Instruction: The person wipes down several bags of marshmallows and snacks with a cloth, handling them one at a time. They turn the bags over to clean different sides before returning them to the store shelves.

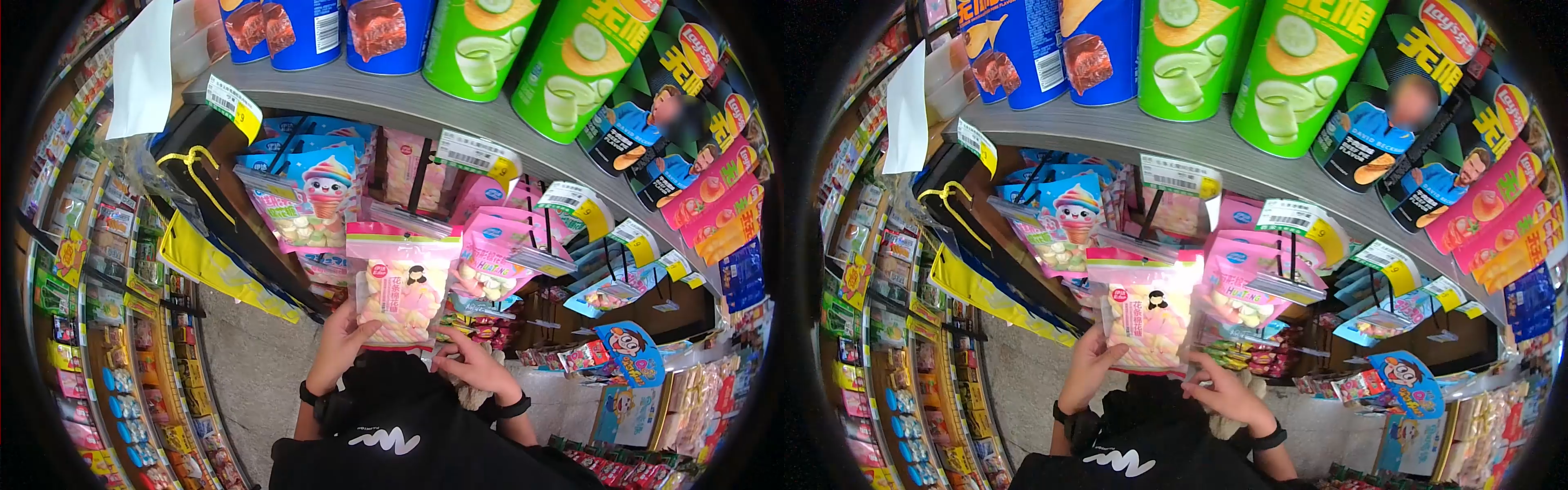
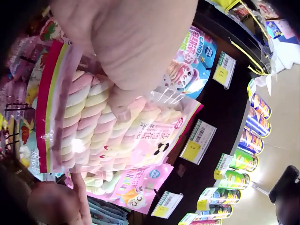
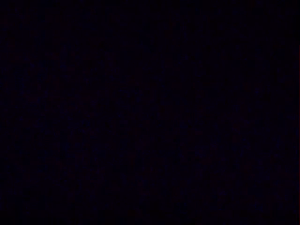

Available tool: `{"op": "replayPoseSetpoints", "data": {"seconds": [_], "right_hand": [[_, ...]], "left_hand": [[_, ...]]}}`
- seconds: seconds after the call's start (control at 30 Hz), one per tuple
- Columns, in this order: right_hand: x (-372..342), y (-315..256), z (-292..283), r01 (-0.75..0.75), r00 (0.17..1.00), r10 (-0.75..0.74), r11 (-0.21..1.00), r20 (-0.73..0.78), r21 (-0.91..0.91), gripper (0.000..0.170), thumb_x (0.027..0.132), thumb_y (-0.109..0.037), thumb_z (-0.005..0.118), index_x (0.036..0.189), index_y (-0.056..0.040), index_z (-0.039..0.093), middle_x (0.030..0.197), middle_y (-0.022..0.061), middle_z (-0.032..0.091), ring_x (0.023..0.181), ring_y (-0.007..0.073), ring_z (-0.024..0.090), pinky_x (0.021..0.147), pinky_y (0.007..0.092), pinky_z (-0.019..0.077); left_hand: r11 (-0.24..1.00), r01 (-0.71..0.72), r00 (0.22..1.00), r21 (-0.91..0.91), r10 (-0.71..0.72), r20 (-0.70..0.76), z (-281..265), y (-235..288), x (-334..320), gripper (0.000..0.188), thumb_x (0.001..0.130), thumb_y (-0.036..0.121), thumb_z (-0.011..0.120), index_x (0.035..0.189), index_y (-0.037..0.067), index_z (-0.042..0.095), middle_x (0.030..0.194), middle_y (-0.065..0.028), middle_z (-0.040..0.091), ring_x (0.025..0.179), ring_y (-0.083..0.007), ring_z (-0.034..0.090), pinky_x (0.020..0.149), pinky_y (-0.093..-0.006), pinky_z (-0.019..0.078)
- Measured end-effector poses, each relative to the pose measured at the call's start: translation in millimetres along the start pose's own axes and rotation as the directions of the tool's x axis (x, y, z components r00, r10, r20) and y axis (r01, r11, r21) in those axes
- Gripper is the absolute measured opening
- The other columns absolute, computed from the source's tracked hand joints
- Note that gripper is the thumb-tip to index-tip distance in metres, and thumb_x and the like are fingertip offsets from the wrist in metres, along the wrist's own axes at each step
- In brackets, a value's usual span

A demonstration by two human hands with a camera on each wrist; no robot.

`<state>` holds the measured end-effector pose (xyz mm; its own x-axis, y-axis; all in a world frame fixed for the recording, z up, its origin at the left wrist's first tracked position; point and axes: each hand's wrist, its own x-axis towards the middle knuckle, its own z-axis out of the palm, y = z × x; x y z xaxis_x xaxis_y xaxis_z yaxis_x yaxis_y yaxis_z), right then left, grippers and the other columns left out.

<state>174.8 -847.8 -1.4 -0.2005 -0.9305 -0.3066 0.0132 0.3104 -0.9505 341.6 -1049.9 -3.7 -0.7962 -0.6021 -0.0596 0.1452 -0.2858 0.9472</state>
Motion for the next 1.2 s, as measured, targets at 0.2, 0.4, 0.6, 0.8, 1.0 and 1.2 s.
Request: {"op": "replayPoseSetpoints", "data": {"seconds": [0.2, 0.4, 0.6, 0.8, 1.0, 1.2], "right_hand": [[28.5, -7.8, 9.3, 0.013, 0.999, -0.011, 0.998, -0.038, 0.061, 0.047, 0.094, -0.011, 0.057, 0.136, -0.0019, 0.039, 0.088, 0.0068, 0.063, 0.085, 0.0121, 0.061, 0.076, 0.0253, 0.0458], [55.4, -17.3, 22.6, 0.018, 1.000, -0.019, 1.000, 0.007, 0.010, 0.044, 0.094, -0.013, 0.056, 0.136, -0.0033, 0.042, 0.089, 0.0054, 0.063, 0.086, 0.0115, 0.061, 0.078, 0.0251, 0.0463], [72.6, 0.2, 42.8, -0.079, 0.996, 0.085, 0.976, -0.019, 0.202, 0.034, 0.095, -0.016, 0.057, 0.127, -0.0045, 0.053, 0.088, 0.0035, 0.063, 0.085, 0.0107, 0.060, 0.077, 0.0250, 0.0465], [37.4, 63.0, 46.6, -0.110, 0.900, 0.238, 0.935, -0.364, 0.338, 0.034, 0.098, -0.031, 0.047, 0.111, -0.0018, 0.059, 0.095, 0.0027, 0.065, 0.090, 0.0120, 0.057, 0.085, 0.0251, 0.0433], [-5.8, 110.0, 44.4, -0.192, 0.870, 0.356, 0.882, -0.342, 0.430, 0.059, 0.095, -0.034, 0.056, 0.138, 0.0026, 0.041, 0.138, 0.0118, 0.047, 0.126, 0.0200, 0.044, 0.106, 0.0304, 0.0320], [-17.8, 99.6, 45.7, -0.217, 0.828, 0.509, 0.677, -0.234, 0.704, 0.068, 0.093, -0.039, 0.057, 0.142, 0.0030, 0.036, 0.144, 0.0141, 0.040, 0.134, 0.0210, 0.035, 0.111, 0.0311, 0.0256]], "left_hand": [[1.000, 0.005, 0.998, 0.018, -0.007, 0.066, -30.5, -0.1, 16.5, 0.035, 0.089, 0.003, 0.063, 0.122, -0.001, 0.053, 0.118, -0.0072, 0.062, 0.103, -0.0134, 0.059, 0.092, -0.0284, 0.0453], [0.999, -0.038, 0.998, 0.013, 0.038, -0.043, -70.7, 15.0, 17.8, 0.037, 0.086, 0.001, 0.065, 0.121, -0.001, 0.054, 0.114, -0.0076, 0.064, 0.102, -0.0148, 0.060, 0.091, -0.0297, 0.0466], [0.947, -0.112, 0.994, -0.300, 0.103, -0.048, -102.2, 30.9, 13.7, 0.041, 0.087, 0.002, 0.063, 0.126, 0.003, 0.049, 0.131, -0.0098, 0.054, 0.122, -0.0237, 0.050, 0.105, -0.0425, 0.0355], [0.923, -0.057, 0.985, -0.381, 0.113, 0.127, -63.1, 61.2, 18.4, 0.048, 0.090, 0.001, 0.059, 0.134, 0.004, 0.041, 0.129, -0.0069, 0.053, 0.121, -0.0180, 0.049, 0.103, -0.0359, 0.0373], [0.845, -0.274, 0.957, -0.458, 0.286, -0.044, -7.3, 71.6, 26.8, 0.051, 0.092, 0.007, 0.056, 0.138, 0.001, 0.033, 0.133, -0.0089, 0.048, 0.121, -0.0167, 0.047, 0.102, -0.0340, 0.0374], [0.721, -0.458, 0.887, -0.519, 0.404, -0.222, 20.4, 93.1, 33.7, 0.049, 0.090, 0.006, 0.057, 0.134, -0.002, 0.037, 0.124, -0.0094, 0.052, 0.110, -0.0145, 0.052, 0.096, -0.0318, 0.0406]]}}
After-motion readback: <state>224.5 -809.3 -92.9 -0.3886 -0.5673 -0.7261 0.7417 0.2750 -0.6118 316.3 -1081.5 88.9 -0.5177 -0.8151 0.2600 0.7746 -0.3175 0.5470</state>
